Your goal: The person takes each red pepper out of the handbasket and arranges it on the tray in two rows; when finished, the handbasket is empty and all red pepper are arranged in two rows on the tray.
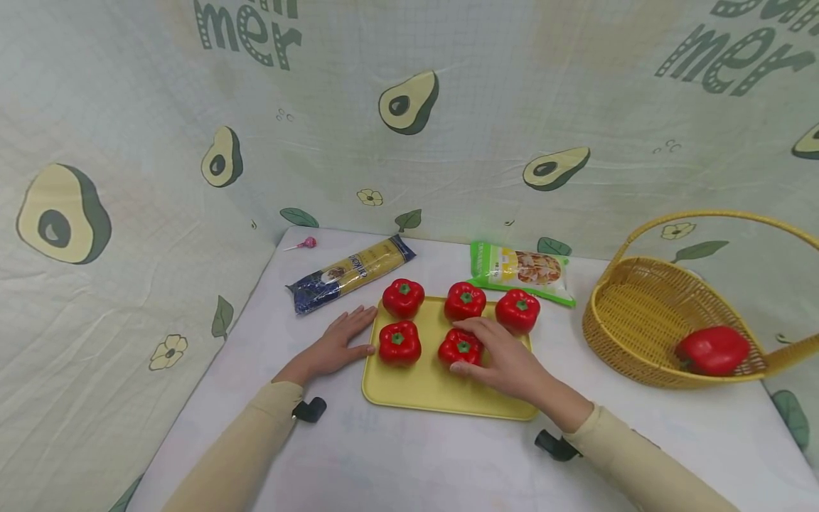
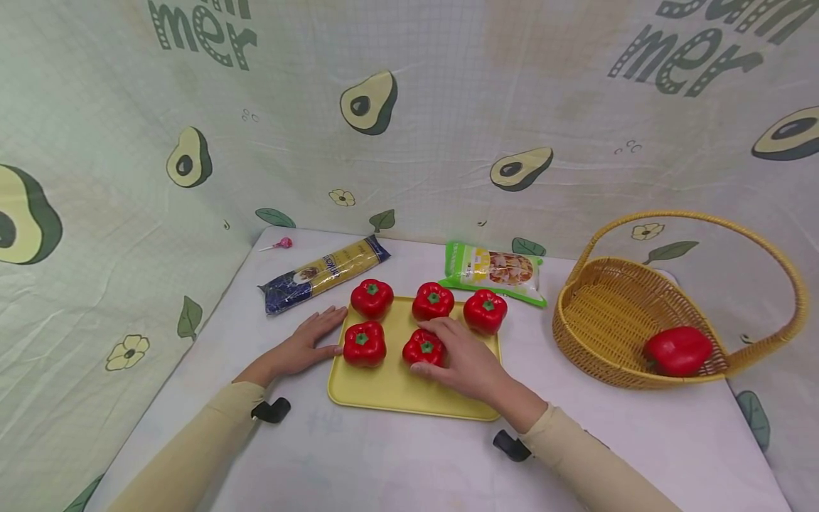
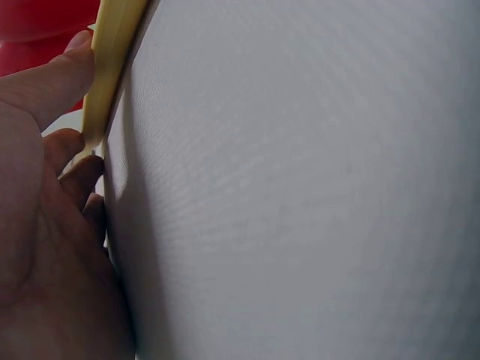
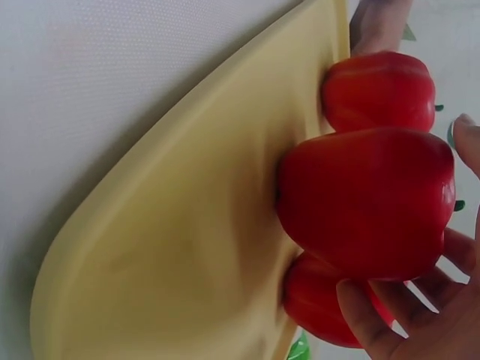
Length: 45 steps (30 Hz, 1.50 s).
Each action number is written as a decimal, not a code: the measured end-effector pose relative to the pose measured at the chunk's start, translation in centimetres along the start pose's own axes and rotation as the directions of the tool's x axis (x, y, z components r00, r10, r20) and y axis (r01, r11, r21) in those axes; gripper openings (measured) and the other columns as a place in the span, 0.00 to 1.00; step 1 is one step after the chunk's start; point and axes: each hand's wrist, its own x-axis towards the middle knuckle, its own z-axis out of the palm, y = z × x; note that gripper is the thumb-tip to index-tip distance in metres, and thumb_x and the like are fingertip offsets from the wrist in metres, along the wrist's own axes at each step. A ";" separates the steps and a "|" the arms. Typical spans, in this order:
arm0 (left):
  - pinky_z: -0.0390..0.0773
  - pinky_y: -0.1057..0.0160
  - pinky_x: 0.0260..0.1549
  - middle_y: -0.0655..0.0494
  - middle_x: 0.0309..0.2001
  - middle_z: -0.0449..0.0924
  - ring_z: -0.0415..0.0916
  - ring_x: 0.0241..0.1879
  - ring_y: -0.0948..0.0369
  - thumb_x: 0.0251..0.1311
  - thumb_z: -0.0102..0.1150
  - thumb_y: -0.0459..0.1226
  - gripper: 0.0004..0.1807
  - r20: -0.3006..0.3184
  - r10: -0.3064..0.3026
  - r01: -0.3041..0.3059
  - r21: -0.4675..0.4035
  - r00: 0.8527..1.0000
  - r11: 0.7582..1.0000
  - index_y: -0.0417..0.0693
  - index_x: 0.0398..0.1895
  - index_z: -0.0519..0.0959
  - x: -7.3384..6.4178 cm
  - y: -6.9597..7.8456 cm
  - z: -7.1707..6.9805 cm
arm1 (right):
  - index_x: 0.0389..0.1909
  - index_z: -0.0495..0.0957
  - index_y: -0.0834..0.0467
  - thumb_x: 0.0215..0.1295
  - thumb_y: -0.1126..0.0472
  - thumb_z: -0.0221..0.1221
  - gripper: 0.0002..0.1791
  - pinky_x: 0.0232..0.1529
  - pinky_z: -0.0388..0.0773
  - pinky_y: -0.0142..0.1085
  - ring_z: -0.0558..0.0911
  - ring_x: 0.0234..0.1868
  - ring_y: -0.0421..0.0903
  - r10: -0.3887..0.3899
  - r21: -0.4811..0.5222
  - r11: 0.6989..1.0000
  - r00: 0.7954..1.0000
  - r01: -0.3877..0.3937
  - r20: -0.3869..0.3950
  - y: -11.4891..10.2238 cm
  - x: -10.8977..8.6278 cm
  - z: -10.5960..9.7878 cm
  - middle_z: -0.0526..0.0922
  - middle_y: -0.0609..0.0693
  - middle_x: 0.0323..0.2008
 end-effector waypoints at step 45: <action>0.34 0.47 0.78 0.59 0.82 0.47 0.34 0.81 0.56 0.68 0.58 0.58 0.46 0.007 -0.017 0.017 -0.011 1.000 1.000 0.59 0.83 0.50 0.0 -0.1 0.1 | 0.69 0.72 0.52 0.65 0.40 0.66 0.36 0.55 0.82 0.52 0.80 0.58 0.56 0.025 0.000 1.000 0.999 -0.025 -0.029 1.7 -2.1 -2.9 0.75 0.53 0.66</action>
